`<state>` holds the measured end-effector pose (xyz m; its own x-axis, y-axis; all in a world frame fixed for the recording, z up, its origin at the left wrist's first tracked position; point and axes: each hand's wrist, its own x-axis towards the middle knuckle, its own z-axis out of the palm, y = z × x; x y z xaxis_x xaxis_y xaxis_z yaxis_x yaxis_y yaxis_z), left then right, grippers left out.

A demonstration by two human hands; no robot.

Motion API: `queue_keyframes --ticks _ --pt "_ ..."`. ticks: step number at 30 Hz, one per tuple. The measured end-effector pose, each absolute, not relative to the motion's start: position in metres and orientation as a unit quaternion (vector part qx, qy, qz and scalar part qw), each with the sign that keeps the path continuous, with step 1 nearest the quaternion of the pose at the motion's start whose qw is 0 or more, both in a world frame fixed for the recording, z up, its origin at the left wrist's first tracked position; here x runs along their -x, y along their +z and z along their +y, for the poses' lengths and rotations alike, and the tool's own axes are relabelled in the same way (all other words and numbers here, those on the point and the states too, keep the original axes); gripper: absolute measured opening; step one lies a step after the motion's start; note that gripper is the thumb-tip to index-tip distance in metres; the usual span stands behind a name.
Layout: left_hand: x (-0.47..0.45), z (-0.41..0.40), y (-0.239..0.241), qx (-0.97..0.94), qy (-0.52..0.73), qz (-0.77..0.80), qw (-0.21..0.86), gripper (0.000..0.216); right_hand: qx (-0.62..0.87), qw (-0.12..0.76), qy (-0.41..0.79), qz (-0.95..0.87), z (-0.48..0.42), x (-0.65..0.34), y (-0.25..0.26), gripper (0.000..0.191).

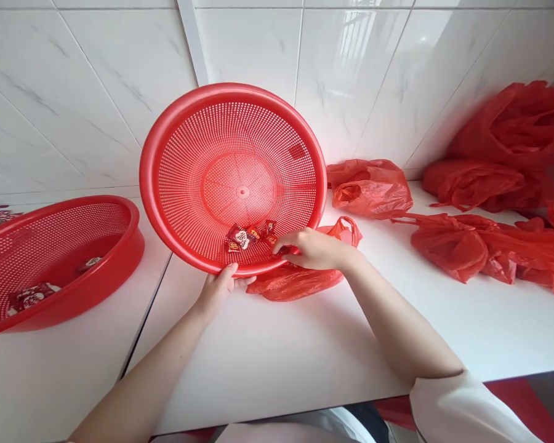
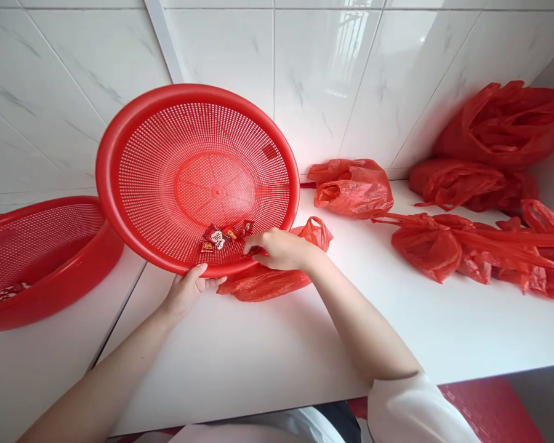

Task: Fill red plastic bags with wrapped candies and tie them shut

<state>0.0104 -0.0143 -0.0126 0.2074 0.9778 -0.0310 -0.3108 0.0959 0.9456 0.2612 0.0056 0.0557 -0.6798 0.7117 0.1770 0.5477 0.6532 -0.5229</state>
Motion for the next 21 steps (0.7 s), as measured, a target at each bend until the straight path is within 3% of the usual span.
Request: queue_keyframes --ticks 9,21 --pt "-0.009 -0.013 -0.014 -0.439 0.508 0.389 0.631 0.025 0.427 0.186 0.141 -0.874 0.006 -0.272 0.059 0.020" --pt "-0.004 -0.008 -0.006 -0.290 0.480 0.391 0.730 0.014 0.379 0.293 0.016 -0.878 0.005 -0.267 0.066 0.021"
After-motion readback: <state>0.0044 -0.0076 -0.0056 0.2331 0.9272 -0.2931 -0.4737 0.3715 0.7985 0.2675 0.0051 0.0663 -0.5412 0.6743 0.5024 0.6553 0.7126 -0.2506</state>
